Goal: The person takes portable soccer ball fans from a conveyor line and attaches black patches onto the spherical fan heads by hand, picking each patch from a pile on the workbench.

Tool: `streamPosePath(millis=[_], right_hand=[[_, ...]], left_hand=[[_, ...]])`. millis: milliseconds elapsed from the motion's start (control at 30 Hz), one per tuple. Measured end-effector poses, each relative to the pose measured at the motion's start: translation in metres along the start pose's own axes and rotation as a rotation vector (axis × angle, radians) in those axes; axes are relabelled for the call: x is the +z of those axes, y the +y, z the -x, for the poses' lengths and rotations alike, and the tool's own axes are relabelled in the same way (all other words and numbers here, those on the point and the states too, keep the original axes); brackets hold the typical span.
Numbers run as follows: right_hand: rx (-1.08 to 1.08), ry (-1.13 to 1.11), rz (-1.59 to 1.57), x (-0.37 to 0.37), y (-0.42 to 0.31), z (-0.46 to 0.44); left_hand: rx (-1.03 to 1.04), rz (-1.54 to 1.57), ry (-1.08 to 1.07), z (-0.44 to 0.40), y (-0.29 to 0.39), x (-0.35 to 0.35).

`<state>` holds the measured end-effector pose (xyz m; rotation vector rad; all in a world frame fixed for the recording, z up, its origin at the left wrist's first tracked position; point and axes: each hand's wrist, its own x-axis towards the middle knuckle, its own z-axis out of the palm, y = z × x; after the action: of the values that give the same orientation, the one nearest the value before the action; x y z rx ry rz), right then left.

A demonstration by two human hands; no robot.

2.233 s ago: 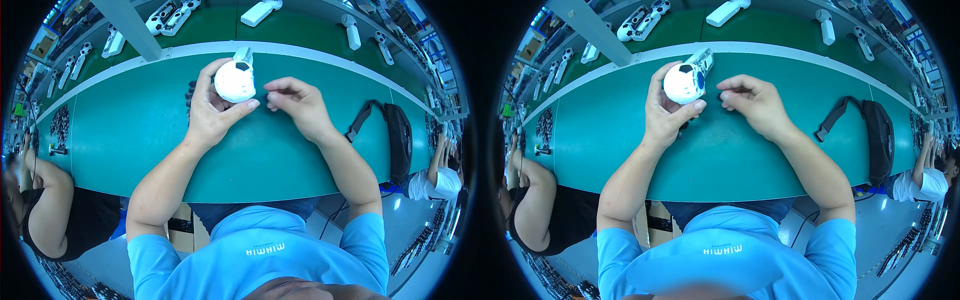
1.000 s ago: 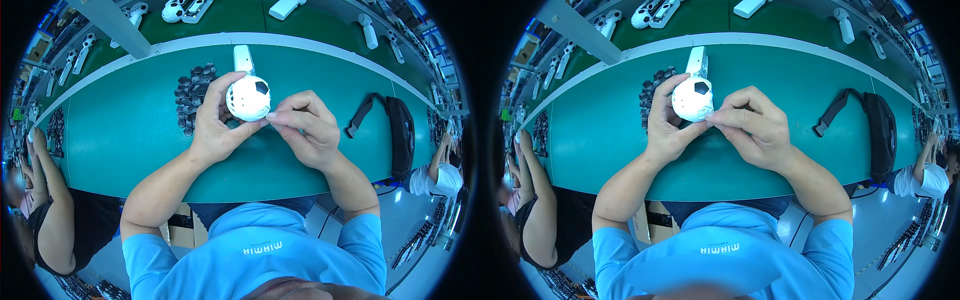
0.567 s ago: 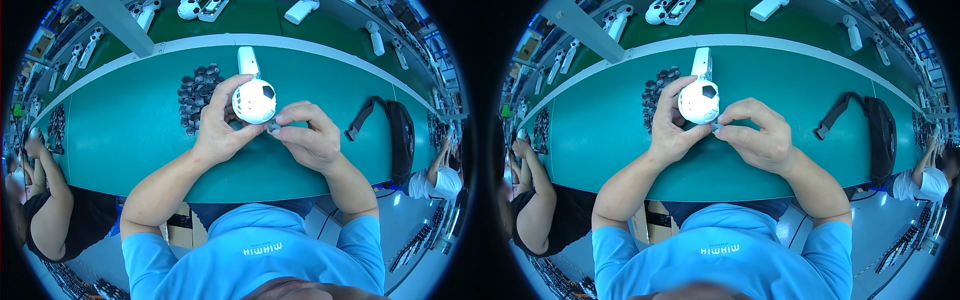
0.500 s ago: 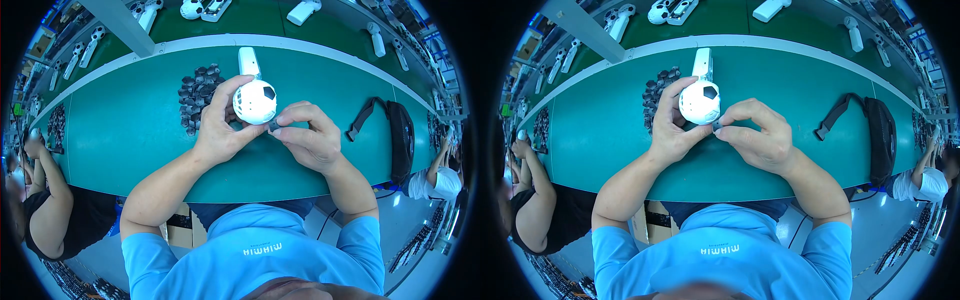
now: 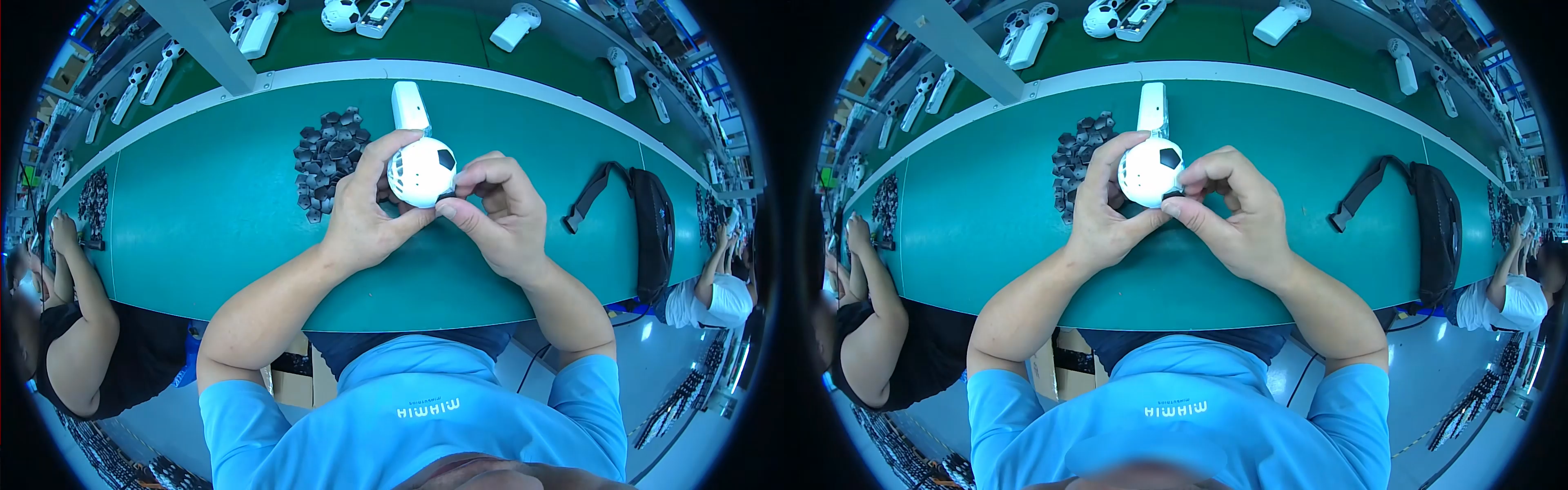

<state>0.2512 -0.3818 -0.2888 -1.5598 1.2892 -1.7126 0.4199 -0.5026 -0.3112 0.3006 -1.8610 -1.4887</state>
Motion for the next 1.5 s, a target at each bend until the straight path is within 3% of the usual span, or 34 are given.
streamPosePath(millis=[67,167,267,600,867,967,1033,1100,1133,1233,1433,1500], right_hand=[[0.087,0.026,-0.031,-0.003,-0.006,0.001],[0.268,0.055,-0.081,-0.001,-0.02,-0.004],[0.349,0.026,-0.064,-0.001,-0.028,-0.006],[0.359,-0.035,-0.038,-0.009,-0.035,-0.012],[0.255,-0.05,0.037,-0.012,-0.021,-0.008],[0.189,0.056,0.069,0.001,-0.028,-0.008],[0.019,-0.026,0.364,-0.004,-0.027,-0.011],[0.014,-0.028,0.488,-0.002,-0.035,-0.016],[0.005,0.013,0.408,0.0,-0.032,-0.015],[-0.008,0.054,0.288,0.001,-0.029,-0.021],[-0.025,-0.119,0.118,-0.026,-0.033,-0.027],[-0.214,-0.096,0.553,-0.038,-0.043,-0.036]], left_hand=[[0.006,-0.014,0.013,-0.003,0.003,0.003],[0.051,-0.345,0.016,-0.004,0.016,0.006],[0.084,-0.344,0.034,-0.007,0.015,0.009],[0.153,-0.286,0.038,-0.006,0.024,0.019],[0.12,-0.166,0.038,-0.008,0.029,0.02],[0.113,-0.185,0.027,-0.009,0.034,0.015],[0.145,-0.196,0.03,-0.018,0.037,0.015],[0.071,-0.135,0.021,-0.016,0.037,0.017],[-0.006,-0.124,0.034,-0.015,0.037,0.017],[0.055,-0.177,0.029,-0.016,0.033,0.017],[-0.17,0.336,0.035,-0.023,0.052,0.004],[-0.227,0.411,0.047,-0.025,0.059,-0.005]])
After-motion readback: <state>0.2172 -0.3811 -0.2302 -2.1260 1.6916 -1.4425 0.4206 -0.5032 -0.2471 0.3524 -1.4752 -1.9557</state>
